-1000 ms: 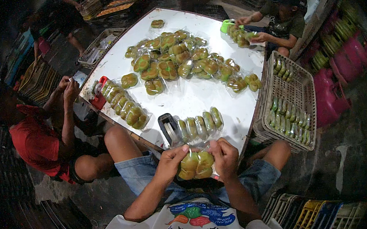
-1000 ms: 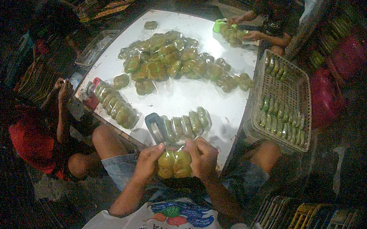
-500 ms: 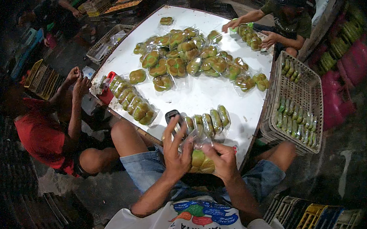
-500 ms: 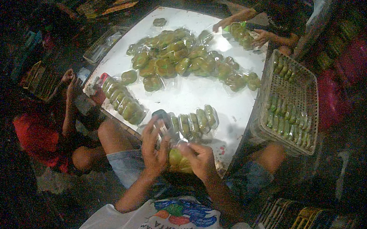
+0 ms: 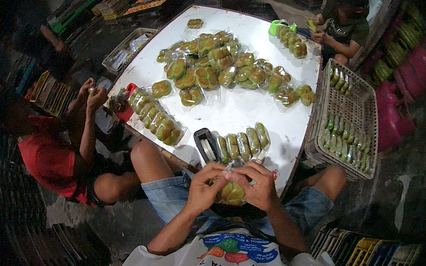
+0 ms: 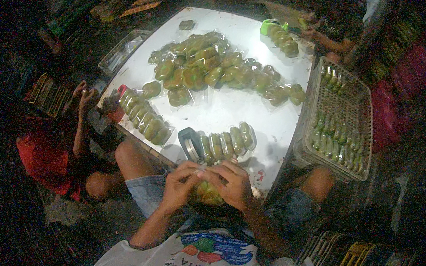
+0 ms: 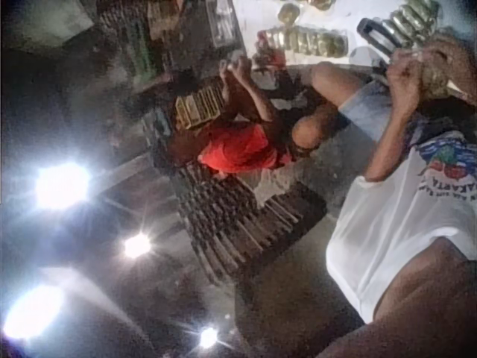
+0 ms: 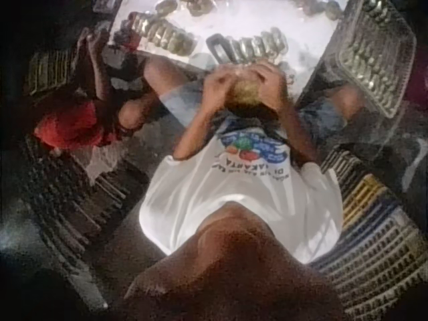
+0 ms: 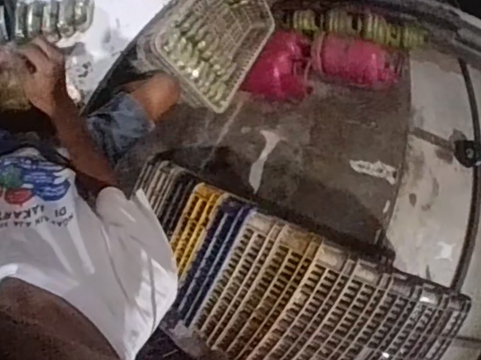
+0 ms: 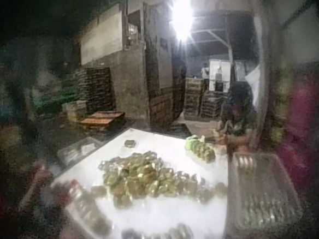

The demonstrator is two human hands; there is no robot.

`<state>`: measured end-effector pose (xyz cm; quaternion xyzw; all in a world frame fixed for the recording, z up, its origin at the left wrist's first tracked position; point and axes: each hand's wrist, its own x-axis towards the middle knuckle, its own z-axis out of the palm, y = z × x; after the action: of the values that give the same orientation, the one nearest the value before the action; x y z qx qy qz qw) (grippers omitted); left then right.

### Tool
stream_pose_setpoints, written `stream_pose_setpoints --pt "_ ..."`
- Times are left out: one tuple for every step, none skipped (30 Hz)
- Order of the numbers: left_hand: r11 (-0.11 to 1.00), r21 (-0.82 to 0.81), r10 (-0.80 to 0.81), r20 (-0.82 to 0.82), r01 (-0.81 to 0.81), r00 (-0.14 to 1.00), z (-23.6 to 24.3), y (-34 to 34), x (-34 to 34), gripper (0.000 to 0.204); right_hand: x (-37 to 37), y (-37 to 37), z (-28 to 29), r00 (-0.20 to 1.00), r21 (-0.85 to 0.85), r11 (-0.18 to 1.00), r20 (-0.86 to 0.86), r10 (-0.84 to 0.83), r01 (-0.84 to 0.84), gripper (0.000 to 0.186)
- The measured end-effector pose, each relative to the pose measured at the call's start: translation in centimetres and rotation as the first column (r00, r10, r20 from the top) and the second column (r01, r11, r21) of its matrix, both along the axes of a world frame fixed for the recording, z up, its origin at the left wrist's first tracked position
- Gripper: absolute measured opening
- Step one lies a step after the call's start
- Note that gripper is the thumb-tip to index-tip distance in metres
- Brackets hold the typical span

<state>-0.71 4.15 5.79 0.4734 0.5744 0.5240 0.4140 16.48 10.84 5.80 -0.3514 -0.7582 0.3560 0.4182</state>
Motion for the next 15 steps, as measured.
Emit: stream_pose_setpoints --pt "0.988 0.133 0.061 0.1 -0.074 0.993 -1.1 -0.2 -0.2 0.017 0.3 0.4 0.9 0.993 0.001 0.993 0.0 0.119 -0.119 0.011" --pt "0.997 -0.022 0.071 0.042 -0.07 0.997 1.1 -0.3 -0.2 0.015 0.6 0.8 1.4 0.974 0.002 0.974 0.002 0.228 -0.228 0.009" --pt "0.999 -0.031 0.021 0.07 -0.019 0.997 0.9 -0.2 -0.4 0.015 0.8 1.1 1.3 0.972 -0.024 0.972 -0.014 0.233 -0.234 0.01" --pt "0.999 -0.039 -0.028 0.098 0.032 0.995 0.5 -0.1 -0.6 0.015 1.0 1.3 1.1 0.97 -0.049 0.969 -0.03 0.239 -0.24 0.011" --pt "0.996 -0.045 -0.07 0.123 0.076 0.99 0.2 -0.1 -0.9 0.015 0.9 1.4 1.0 0.967 -0.073 0.965 -0.05 0.251 -0.254 0.011" --pt "0.989 -0.108 -0.093 0.066 0.1 0.993 -0.4 -0.2 -1.4 0.016 0.4 1.0 0.4 0.985 -0.182 0.968 -0.039 0.165 -0.17 0.019" --pt "0.991 -0.131 -0.026 0.054 0.033 0.998 -1.1 -0.3 -1.5 0.017 -0.1 0.4 -0.3 0.992 -0.229 0.968 0.044 0.116 -0.103 0.02" --pt "0.987 -0.155 0.039 0.043 -0.032 0.998 -1.9 -0.4 -1.3 0.017 -0.6 -0.3 -1.2 0.989 -0.271 0.962 0.13 0.069 -0.031 0.022" --pt "0.98 -0.175 0.104 0.027 -0.097 0.994 -2.1 -0.4 -1.0 0.017 -1.2 -1.1 -1.8 0.976 -0.303 0.952 0.216 0.024 0.044 0.025" --pt "0.972 -0.09 0.214 -0.017 -0.215 0.977 -2.1 -0.5 -0.1 0.018 -1.8 -1.8 -2.1 0.988 -0.351 0.936 0.143 0.057 -0.004 0.034" --pt "0.959 -0.017 0.281 -0.075 -0.283 0.957 -1.8 -0.8 0.7 0.018 -2.1 -2.7 -2.8 0.996 -0.487 0.872 0.046 0.078 -0.046 0.037" --pt "0.938 0.061 0.346 -0.125 -0.341 0.93 -1.4 -0.9 1.4 0.019 -2.3 -3.9 -4.5 0.994 -0.541 0.835 -0.09 0.061 -0.1 0.033" --pt "0.909 0.141 0.412 -0.17 -0.392 0.895 -1.4 -1.2 1.7 0.021 -2.6 -4.8 -6.0 0.974 -0.584 0.796 -0.222 0.034 -0.161 0.032" --pt "0.908 0.215 0.404 -0.221 -0.36 0.888 -1.6 -1.7 1.6 0.015 -2.9 -5.5 -6.6 0.957 -0.646 0.734 -0.288 0.018 -0.208 0.035" --pt "0.901 0.181 0.417 -0.113 -0.394 0.902 -1.9 -2.0 1.7 0.013 -3.1 -6.0 -7.2 0.937 -0.699 0.667 -0.35 -0.006 -0.257 0.041"
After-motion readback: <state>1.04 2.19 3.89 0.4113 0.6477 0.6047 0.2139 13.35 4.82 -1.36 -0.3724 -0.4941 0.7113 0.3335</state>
